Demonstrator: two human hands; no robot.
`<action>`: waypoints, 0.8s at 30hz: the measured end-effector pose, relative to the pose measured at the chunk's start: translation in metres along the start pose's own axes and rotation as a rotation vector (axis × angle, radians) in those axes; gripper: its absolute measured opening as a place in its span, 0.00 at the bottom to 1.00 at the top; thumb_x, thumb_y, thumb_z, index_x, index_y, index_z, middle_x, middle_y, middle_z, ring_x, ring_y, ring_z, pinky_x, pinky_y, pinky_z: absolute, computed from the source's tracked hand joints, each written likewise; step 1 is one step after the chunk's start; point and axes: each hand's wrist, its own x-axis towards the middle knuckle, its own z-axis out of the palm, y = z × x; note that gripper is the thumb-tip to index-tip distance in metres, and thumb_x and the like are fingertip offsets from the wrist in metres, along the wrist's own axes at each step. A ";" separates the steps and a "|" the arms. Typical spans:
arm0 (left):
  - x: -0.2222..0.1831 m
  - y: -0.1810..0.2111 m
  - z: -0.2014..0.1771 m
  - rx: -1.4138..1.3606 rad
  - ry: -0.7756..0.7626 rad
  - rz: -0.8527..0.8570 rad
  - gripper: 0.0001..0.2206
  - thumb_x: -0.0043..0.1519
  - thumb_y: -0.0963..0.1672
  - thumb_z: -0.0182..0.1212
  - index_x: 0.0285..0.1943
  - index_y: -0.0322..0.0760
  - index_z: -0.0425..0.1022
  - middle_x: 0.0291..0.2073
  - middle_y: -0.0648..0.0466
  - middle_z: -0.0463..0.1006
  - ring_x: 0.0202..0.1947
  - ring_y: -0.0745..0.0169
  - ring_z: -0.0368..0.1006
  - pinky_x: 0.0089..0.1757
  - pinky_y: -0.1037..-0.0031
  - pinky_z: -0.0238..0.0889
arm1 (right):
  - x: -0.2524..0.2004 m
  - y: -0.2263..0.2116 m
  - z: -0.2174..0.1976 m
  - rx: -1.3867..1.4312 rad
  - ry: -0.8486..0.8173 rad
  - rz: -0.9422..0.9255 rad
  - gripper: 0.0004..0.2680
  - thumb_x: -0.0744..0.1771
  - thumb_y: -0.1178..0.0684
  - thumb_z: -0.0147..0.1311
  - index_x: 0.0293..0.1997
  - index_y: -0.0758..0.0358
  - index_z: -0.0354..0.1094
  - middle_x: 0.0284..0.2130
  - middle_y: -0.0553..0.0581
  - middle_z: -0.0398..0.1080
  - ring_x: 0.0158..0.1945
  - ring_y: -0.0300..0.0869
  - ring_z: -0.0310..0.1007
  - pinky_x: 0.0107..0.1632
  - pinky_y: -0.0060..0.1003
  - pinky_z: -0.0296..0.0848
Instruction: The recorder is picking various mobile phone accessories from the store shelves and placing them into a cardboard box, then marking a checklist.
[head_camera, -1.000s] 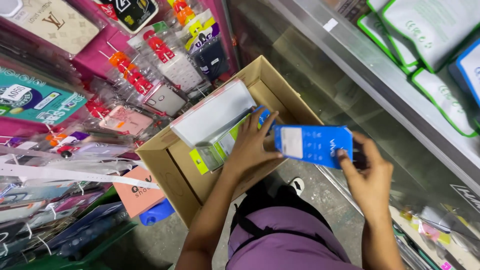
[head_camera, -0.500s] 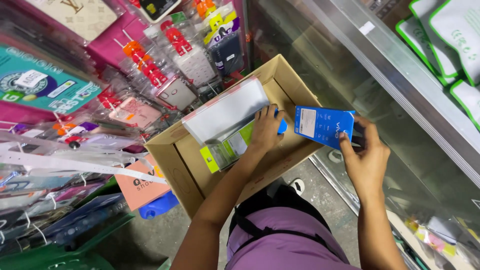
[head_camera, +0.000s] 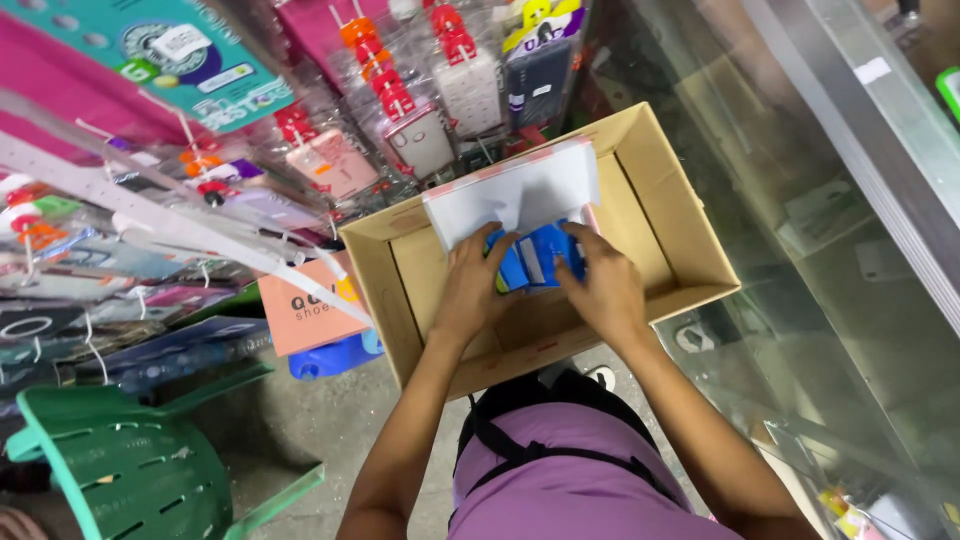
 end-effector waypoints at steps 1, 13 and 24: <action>-0.002 0.000 -0.006 0.036 0.000 -0.005 0.39 0.42 0.43 0.79 0.67 0.43 0.69 0.66 0.41 0.65 0.65 0.36 0.60 0.63 0.54 0.52 | 0.002 -0.001 0.011 -0.035 -0.036 -0.025 0.17 0.65 0.51 0.60 0.60 0.58 0.68 0.42 0.67 0.76 0.38 0.57 0.78 0.42 0.49 0.75; -0.019 -0.021 -0.008 0.103 0.009 -0.058 0.44 0.41 0.43 0.78 0.71 0.38 0.64 0.63 0.44 0.68 0.64 0.41 0.62 0.62 0.55 0.53 | 0.003 -0.013 0.064 -0.096 -0.267 -0.052 0.18 0.67 0.46 0.55 0.62 0.60 0.64 0.54 0.65 0.71 0.45 0.62 0.76 0.45 0.53 0.75; -0.010 -0.028 -0.013 0.113 0.013 -0.092 0.42 0.40 0.43 0.78 0.68 0.37 0.65 0.60 0.43 0.70 0.62 0.38 0.64 0.58 0.55 0.55 | -0.003 -0.011 0.065 -0.069 -0.296 -0.035 0.21 0.67 0.44 0.56 0.65 0.59 0.61 0.56 0.65 0.69 0.49 0.61 0.75 0.49 0.53 0.73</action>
